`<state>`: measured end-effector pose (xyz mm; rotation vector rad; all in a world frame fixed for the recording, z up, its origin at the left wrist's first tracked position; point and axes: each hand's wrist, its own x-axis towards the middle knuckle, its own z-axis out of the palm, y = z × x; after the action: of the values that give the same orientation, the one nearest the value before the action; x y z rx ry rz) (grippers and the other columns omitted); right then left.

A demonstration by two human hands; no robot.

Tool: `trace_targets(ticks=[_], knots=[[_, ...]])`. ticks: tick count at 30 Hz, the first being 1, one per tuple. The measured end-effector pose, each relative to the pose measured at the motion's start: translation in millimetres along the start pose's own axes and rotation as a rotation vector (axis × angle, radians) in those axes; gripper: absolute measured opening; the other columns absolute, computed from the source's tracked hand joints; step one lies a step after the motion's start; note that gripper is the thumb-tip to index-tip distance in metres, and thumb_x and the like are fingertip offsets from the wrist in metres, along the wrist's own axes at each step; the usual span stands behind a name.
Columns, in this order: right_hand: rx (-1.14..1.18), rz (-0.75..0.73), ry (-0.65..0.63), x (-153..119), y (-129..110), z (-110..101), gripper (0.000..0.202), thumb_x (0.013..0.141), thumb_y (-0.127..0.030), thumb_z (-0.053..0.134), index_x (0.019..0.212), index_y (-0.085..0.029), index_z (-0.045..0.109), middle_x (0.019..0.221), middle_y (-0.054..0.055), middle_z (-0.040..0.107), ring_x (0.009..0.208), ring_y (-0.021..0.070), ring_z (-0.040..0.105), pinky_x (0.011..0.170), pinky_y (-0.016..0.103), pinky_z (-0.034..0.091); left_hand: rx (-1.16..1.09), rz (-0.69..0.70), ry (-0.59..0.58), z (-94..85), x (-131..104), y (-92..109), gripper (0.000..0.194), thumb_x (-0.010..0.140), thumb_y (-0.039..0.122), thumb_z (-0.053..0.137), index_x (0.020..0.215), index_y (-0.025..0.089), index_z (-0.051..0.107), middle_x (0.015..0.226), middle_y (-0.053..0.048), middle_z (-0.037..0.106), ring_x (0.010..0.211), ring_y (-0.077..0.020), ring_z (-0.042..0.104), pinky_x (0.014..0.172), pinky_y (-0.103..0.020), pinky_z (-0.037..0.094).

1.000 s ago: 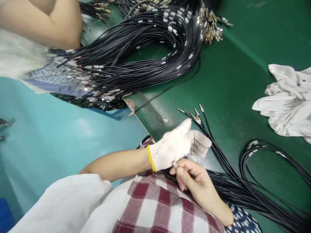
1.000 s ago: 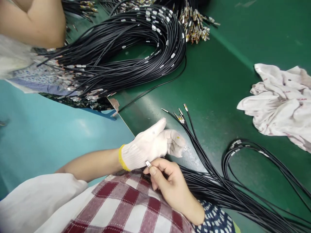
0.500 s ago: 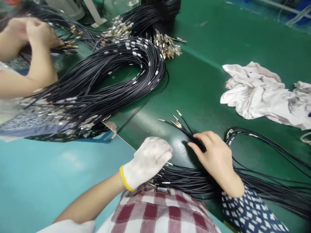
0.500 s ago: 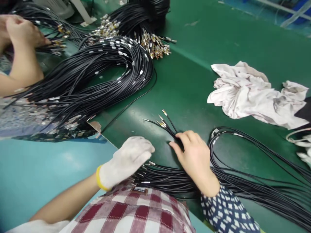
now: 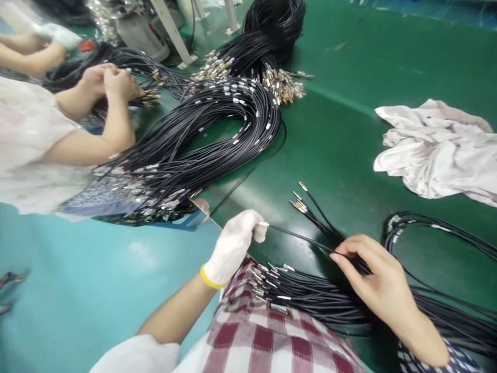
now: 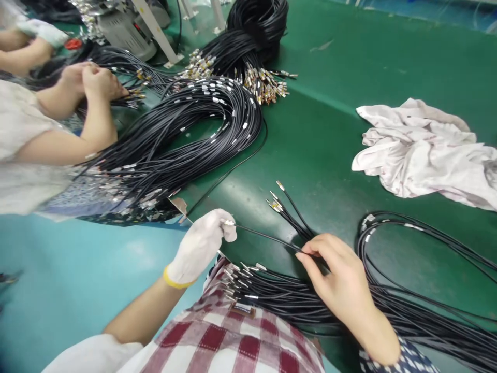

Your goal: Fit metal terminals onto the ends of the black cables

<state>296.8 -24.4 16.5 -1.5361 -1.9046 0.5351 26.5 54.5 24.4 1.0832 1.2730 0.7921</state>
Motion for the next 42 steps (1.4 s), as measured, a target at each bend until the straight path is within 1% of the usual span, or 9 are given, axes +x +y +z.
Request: trace_targets(ticks=[3, 7, 10, 12, 16, 20, 25, 35, 42], knots=[[-0.005, -0.052, -0.125, 11.6, -15.6, 10.0, 0.013, 0.094, -0.033, 0.064, 0.093, -0.020, 0.062, 0.088, 0.006, 0.068, 0.080, 0.0223, 0.065, 0.074, 0.035, 0.048, 0.019, -0.009, 0.012, -1.0, -6.1, 5.0, 0.020, 0.085, 0.025, 0.049, 0.067, 0.019, 0.052, 0.066, 0.002, 0.049, 0.065, -0.0137, 0.046, 0.065, -0.026, 0.039], [0.062, -0.081, -0.286, 43.8, -59.1, 33.6, 0.021, 0.100, -0.036, 0.053, 0.104, -0.019, 0.065, 0.089, 0.006, 0.072, 0.077, 0.0209, 0.067, 0.073, 0.034, 0.046, 0.264, 0.089, -0.035, -8.5, -18.1, 8.9, 0.023, 0.088, 0.023, 0.044, 0.066, 0.020, 0.051, 0.068, 0.001, 0.051, 0.069, -0.0149, 0.047, 0.067, -0.027, 0.038], [0.094, -0.091, -0.343, 65.1, -83.6, 50.2, 0.026, 0.103, -0.033, 0.046, 0.097, -0.019, 0.067, 0.084, 0.006, 0.072, 0.073, 0.0205, 0.064, 0.071, 0.034, 0.044, 0.438, 0.242, -0.075, -19.0, -24.6, 6.1, 0.022, 0.091, 0.026, 0.046, 0.070, 0.021, 0.053, 0.075, 0.000, 0.055, 0.075, -0.0167, 0.049, 0.074, -0.029, 0.038], [0.189, -0.057, -0.409, 72.0, -89.8, 56.4, 0.030, 0.104, -0.029, 0.043, 0.088, -0.019, 0.066, 0.078, 0.004, 0.069, 0.068, 0.0177, 0.060, 0.067, 0.031, 0.043, 0.442, 0.248, -0.080, -25.2, -25.5, 3.5, 0.022, 0.091, 0.025, 0.048, 0.070, 0.021, 0.053, 0.074, 0.001, 0.055, 0.075, -0.0167, 0.049, 0.075, -0.030, 0.038], [0.461, 0.173, -0.560, 70.5, -88.9, 60.9, 0.034, 0.104, -0.035, 0.045, 0.078, -0.020, 0.062, 0.061, -0.003, 0.056, 0.054, 0.0123, 0.049, 0.052, 0.024, 0.037, 0.116, 0.127, 0.011, -28.4, -16.8, 2.8, 0.027, 0.095, 0.027, 0.040, 0.075, 0.020, 0.056, 0.075, 0.000, 0.056, 0.074, -0.0163, 0.052, 0.074, -0.028, 0.043], [0.540, 0.310, -0.663, 60.5, -88.5, 69.5, 0.035, 0.102, -0.037, 0.048, 0.074, -0.020, 0.059, 0.056, -0.004, 0.057, 0.049, 0.0112, 0.049, 0.050, 0.024, 0.036, -0.312, 0.019, -0.189, -15.3, 1.4, 6.6, 0.035, 0.092, 0.050, 0.052, 0.096, 0.018, 0.063, 0.093, -0.006, 0.064, 0.088, -0.0197, 0.060, 0.088, -0.032, 0.047], [0.536, 0.346, -0.659, 44.3, -88.2, 82.1, 0.035, 0.103, -0.036, 0.048, 0.073, -0.019, 0.058, 0.055, -0.004, 0.060, 0.049, 0.0109, 0.050, 0.052, 0.023, 0.037, -0.585, -0.305, -0.396, 7.2, 13.9, 12.7, 0.064, 0.092, 0.071, 0.030, 0.080, 0.017, 0.061, 0.079, -0.007, 0.062, 0.076, -0.0188, 0.058, 0.085, -0.035, 0.047], [0.664, 0.369, -0.560, 32.8, -87.3, 90.1, 0.033, 0.102, -0.035, 0.048, 0.078, -0.017, 0.061, 0.052, -0.003, 0.058, 0.048, 0.0113, 0.051, 0.054, 0.023, 0.042, -0.611, -0.387, -0.496, 12.6, 14.6, 5.9, 0.085, 0.093, 0.075, 0.008, 0.080, 0.014, 0.066, 0.080, -0.007, 0.061, 0.076, -0.0168, 0.054, 0.081, -0.031, 0.043], [0.721, 0.394, -0.527, 29.3, -85.0, 93.5, 0.034, 0.100, -0.038, 0.051, 0.076, -0.017, 0.060, 0.050, -0.003, 0.056, 0.045, 0.0105, 0.048, 0.049, 0.022, 0.039, -0.649, -0.456, -0.537, 20.0, 15.3, -4.3, 0.084, 0.088, 0.082, 0.016, 0.084, 0.014, 0.065, 0.077, -0.004, 0.058, 0.073, -0.0159, 0.051, 0.080, -0.032, 0.043]])
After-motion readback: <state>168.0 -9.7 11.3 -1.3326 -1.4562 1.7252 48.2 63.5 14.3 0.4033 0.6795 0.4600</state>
